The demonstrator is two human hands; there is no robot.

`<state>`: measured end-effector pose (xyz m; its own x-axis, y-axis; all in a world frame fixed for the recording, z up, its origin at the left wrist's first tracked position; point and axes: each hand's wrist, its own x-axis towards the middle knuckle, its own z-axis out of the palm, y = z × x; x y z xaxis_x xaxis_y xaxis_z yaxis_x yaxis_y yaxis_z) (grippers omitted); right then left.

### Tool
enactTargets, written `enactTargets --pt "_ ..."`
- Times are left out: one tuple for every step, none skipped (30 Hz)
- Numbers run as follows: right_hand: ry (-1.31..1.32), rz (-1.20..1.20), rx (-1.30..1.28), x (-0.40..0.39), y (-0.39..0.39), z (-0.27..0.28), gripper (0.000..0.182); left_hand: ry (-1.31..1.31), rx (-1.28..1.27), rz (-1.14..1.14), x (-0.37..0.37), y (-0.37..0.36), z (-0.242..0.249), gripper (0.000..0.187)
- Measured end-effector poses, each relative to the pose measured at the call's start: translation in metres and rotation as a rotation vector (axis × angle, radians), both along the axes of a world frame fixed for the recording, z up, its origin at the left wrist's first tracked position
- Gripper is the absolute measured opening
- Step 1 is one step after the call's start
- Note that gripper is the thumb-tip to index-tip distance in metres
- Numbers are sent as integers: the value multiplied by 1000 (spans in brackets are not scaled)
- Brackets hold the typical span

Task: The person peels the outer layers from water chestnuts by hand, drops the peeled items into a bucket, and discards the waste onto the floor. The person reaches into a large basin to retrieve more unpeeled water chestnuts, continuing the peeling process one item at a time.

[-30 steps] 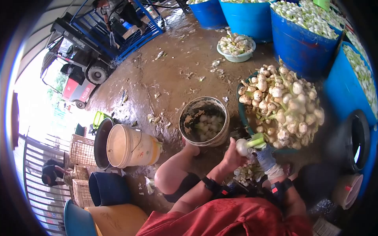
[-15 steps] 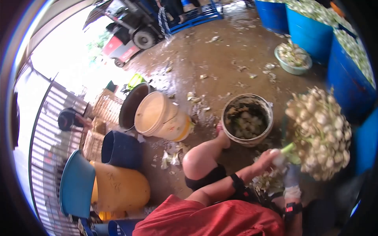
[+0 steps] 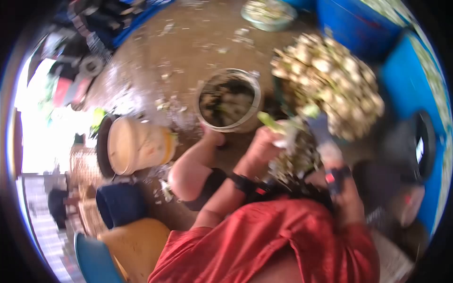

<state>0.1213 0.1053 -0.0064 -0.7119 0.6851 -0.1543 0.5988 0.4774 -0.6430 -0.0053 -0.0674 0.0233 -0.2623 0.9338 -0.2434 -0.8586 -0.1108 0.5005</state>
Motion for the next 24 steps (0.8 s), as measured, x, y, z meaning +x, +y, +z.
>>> enactTargets --pt "283 -215 -129 -3 4 -16 20 -36 -15 -34 -2 -1 5 48" --pt "303 -188 70 2 11 -15 29 -72 109 -61 0 -3 24 56" --pt "328 -224 4 5 12 -19 28 37 147 -15 0 0 20 63" --pt "82 -224 16 3 9 -3 29 12 139 19 1 1 21 65" --pt "-86 -125 -6 7 12 -23 26 -9 133 56 1 0 22 66" --pt "-108 92 35 18 16 -40 27 -17 136 48 0 1 21 66" --pt "-131 310 74 23 11 -40 29 75 111 49 -1 0 19 68" --pt "70 259 13 27 0 -25 33 166 84 50 -1 1 16 70" --pt "270 210 -45 28 -9 -11 39 157 88 44 -1 3 13 70" --pt "358 120 -266 26 -16 -4 52 264 7 53 1 3 10 70" --pt "444 116 -371 19 -24 26 58 371 -78 57 3 3 7 71" --pt "542 165 -275 15 -32 43 59 429 -152 66 5 3 6 74" --pt "640 214 -175 12 -39 52 60 425 -153 54 8 4 6 74" --pt "662 163 -174 8 -45 54 52 518 -215 46 10 5 8 76" --pt "660 155 -172 7 -48 50 52 611 -276 41 12 7 10 78" --pt "629 155 -133 4 -51 49 42 574 -260 55 15 7 12 79" --pt "598 156 -95 2 -54 50 33 572 -260 50 16 7 15 79" --pt "597 130 -142 3 -54 54 14 563 -269 44 14 6 17 78" --pt "596 130 -143 5 -50 51 14 554 -279 40 13 5 18 76" --pt "574 94 -186 6 -44 46 10 565 -257 70 13 5 13 67" --pt "553 59 -229 6 -39 43 7 566 -258 68 12 5 12 67" --pt "561 11 -216 5 -37 43 6 521 -171 55 11 4 12 62" --pt "560 10 -216 3 -34 42 6 475 -83 42 10 4 12 57" --pt "541 -31 -219 1 -31 41 6 415 -22 27 9 3 10 47"
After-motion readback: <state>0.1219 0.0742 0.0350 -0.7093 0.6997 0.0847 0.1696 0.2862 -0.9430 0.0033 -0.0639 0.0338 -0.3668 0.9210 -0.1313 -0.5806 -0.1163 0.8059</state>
